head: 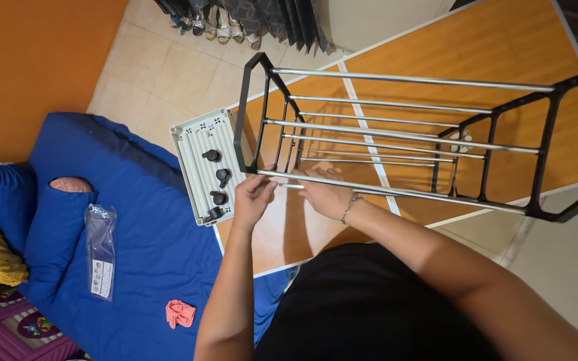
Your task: The person assembles a metal drying rack and a white plastic storage unit on a wooden table. They insert metal rods into the rack frame, then attach white plastic legs to perforated trays and connect the trays with vertical supports to form a small shelving unit.
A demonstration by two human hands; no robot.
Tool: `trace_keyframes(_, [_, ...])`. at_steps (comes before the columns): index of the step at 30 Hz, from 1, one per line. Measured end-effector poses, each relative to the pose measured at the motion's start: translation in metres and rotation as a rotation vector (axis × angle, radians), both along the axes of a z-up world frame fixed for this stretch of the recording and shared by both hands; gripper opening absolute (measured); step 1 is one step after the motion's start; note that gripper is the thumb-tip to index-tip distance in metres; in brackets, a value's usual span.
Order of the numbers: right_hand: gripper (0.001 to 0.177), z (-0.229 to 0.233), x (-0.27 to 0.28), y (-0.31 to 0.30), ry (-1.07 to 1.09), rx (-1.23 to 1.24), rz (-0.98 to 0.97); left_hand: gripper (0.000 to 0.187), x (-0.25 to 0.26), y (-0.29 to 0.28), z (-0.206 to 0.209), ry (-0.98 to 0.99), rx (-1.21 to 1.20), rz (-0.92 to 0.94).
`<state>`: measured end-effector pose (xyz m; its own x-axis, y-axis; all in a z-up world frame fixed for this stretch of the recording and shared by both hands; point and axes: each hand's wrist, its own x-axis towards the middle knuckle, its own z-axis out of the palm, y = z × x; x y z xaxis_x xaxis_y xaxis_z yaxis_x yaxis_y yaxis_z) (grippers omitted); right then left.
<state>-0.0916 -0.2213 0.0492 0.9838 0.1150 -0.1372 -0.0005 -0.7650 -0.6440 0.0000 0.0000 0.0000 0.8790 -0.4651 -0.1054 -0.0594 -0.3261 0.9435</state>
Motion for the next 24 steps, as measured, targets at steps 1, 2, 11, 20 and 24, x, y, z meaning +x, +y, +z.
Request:
trace_keyframes(1, [0.033, -0.013, 0.002, 0.001, 0.049, 0.025, -0.015, 0.035, 0.0, -0.003, 0.001, -0.017, 0.016, 0.026])
trace_keyframes(2, [0.022, -0.025, 0.003, 0.001, 0.099, 0.05, -0.03, 0.031, 0.0, -0.006, 0.002, -0.035, 0.032, 0.052])
trace_keyframes(11, [0.023, -0.048, -0.009, -0.005, -0.349, 0.047, -0.162, 0.02, -0.008, -0.016, -0.003, -0.065, -0.118, 0.03])
trace_keyframes(20, [0.018, -0.014, -0.006, -0.005, -0.228, 0.093, -0.131, 0.019, -0.006, -0.016, 0.001, -0.079, -0.103, 0.01])
trace_keyframes(24, [0.018, -0.016, -0.005, -0.004, -0.283, 0.098, -0.139, 0.023, -0.006, -0.016, 0.0, -0.073, -0.099, 0.047])
